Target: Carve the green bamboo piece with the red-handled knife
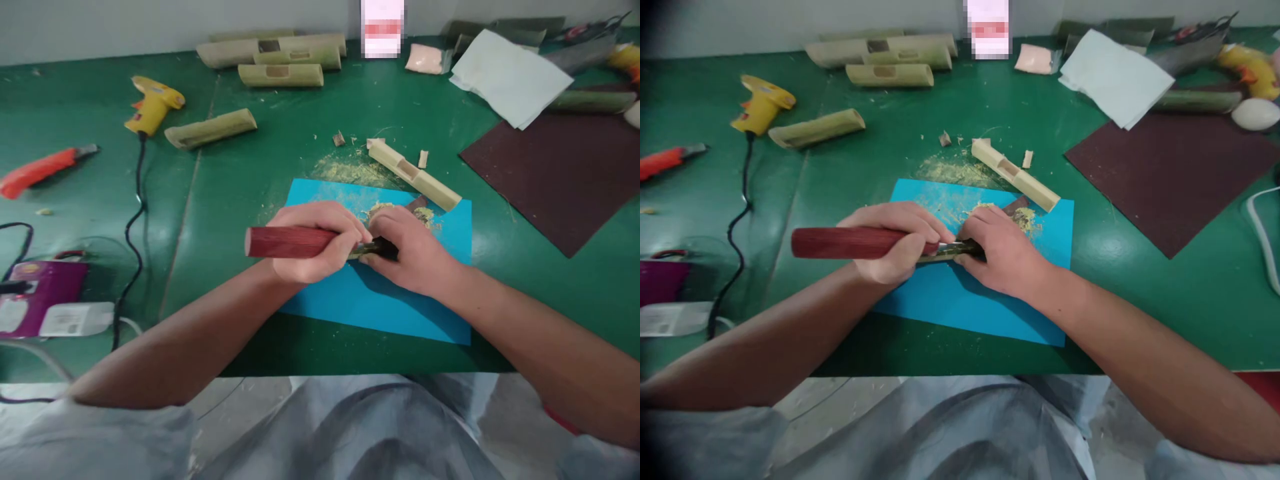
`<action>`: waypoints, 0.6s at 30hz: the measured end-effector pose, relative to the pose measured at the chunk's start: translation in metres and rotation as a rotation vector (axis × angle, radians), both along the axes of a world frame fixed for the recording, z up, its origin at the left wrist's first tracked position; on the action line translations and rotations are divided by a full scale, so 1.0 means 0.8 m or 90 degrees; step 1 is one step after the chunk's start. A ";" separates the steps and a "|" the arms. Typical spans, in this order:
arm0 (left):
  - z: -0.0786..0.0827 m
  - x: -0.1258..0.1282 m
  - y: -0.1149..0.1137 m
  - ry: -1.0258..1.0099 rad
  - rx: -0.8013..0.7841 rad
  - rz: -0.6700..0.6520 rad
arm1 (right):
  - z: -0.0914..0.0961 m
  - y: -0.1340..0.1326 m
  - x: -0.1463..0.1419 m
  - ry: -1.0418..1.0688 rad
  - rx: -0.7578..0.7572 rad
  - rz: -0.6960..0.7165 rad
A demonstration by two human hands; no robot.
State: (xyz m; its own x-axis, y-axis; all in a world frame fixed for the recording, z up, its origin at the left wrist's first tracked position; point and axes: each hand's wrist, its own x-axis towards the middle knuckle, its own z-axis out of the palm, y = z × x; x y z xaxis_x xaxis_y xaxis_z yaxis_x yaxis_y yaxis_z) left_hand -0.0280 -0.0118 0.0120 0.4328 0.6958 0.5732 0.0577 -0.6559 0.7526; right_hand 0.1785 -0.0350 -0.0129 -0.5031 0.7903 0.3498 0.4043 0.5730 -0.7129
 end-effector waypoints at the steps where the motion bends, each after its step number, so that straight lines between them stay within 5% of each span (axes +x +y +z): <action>1: 0.001 0.000 0.001 -0.004 0.002 -0.011 | 0.000 0.000 0.000 0.001 0.002 0.001; 18: 0.015 0.007 -0.001 0.034 0.012 -0.052 | 0.000 0.001 -0.001 0.007 -0.003 0.007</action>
State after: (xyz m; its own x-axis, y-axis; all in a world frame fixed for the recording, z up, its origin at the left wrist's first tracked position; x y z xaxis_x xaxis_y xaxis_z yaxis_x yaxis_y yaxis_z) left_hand -0.0220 -0.0125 0.0238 0.5181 0.6456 0.5611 0.0423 -0.6745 0.7371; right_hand 0.1775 -0.0345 -0.0129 -0.5077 0.7868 0.3509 0.3906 0.5733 -0.7203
